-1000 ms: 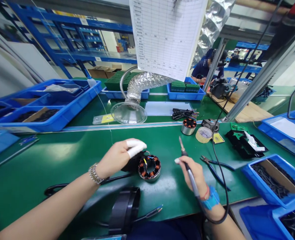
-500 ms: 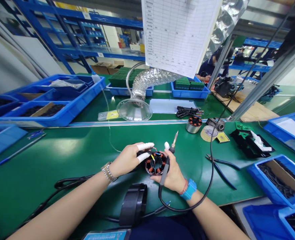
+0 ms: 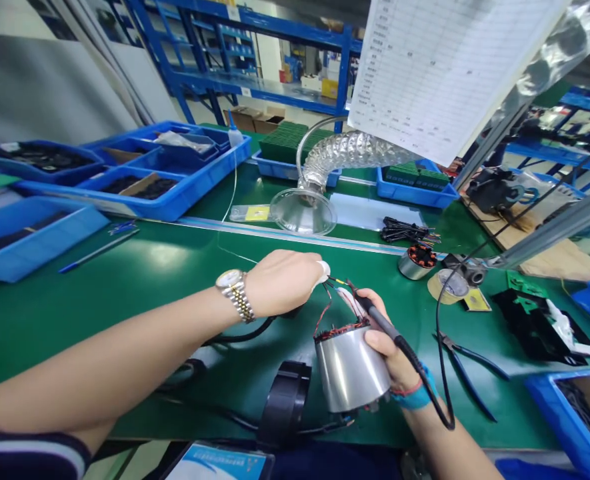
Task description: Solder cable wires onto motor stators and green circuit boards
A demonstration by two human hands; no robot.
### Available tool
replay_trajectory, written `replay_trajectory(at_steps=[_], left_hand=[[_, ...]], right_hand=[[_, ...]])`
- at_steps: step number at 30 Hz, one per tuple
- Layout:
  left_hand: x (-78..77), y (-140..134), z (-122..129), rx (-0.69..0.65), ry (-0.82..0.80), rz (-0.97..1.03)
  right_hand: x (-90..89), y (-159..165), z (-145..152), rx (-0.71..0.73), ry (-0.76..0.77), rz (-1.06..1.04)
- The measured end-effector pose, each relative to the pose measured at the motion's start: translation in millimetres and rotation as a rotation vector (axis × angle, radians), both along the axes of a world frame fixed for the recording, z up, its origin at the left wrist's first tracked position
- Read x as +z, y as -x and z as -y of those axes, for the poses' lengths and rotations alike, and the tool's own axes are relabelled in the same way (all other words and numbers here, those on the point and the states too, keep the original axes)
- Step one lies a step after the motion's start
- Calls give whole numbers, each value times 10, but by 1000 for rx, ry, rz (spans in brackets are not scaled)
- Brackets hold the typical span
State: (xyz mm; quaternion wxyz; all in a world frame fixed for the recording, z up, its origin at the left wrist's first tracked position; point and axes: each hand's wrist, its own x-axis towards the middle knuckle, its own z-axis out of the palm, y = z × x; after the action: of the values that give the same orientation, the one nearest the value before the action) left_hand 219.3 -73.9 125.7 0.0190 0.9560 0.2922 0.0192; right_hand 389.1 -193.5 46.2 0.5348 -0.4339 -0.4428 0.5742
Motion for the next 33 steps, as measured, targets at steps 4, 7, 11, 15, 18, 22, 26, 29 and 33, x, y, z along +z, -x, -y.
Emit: replay_trajectory(at_steps=[4, 7, 11, 15, 18, 22, 26, 29, 33], left_hand=[[94, 37, -1, -18, 58, -90], [130, 61, 8, -12, 83, -98], [191, 88, 32, -14, 130, -97], [273, 123, 82, -48, 146, -88], [327, 144, 135, -65, 140, -73], [364, 163, 196, -53, 164, -57], [365, 207, 255, -79, 150, 18], [375, 253, 313, -70, 148, 41], [396, 295, 370, -70, 122, 18]], right_hand=[[59, -20, 77, -5, 58, 62], [82, -13, 100, -6, 68, 55], [117, 37, 127, -14, 101, 40], [105, 74, 163, -10, 115, -65], [60, 60, 200, 73, 152, -158], [51, 48, 240, 124, 204, -151], [123, 104, 248, 51, 57, -41], [170, 154, 253, 13, -55, 6], [193, 195, 261, 32, -67, -56]])
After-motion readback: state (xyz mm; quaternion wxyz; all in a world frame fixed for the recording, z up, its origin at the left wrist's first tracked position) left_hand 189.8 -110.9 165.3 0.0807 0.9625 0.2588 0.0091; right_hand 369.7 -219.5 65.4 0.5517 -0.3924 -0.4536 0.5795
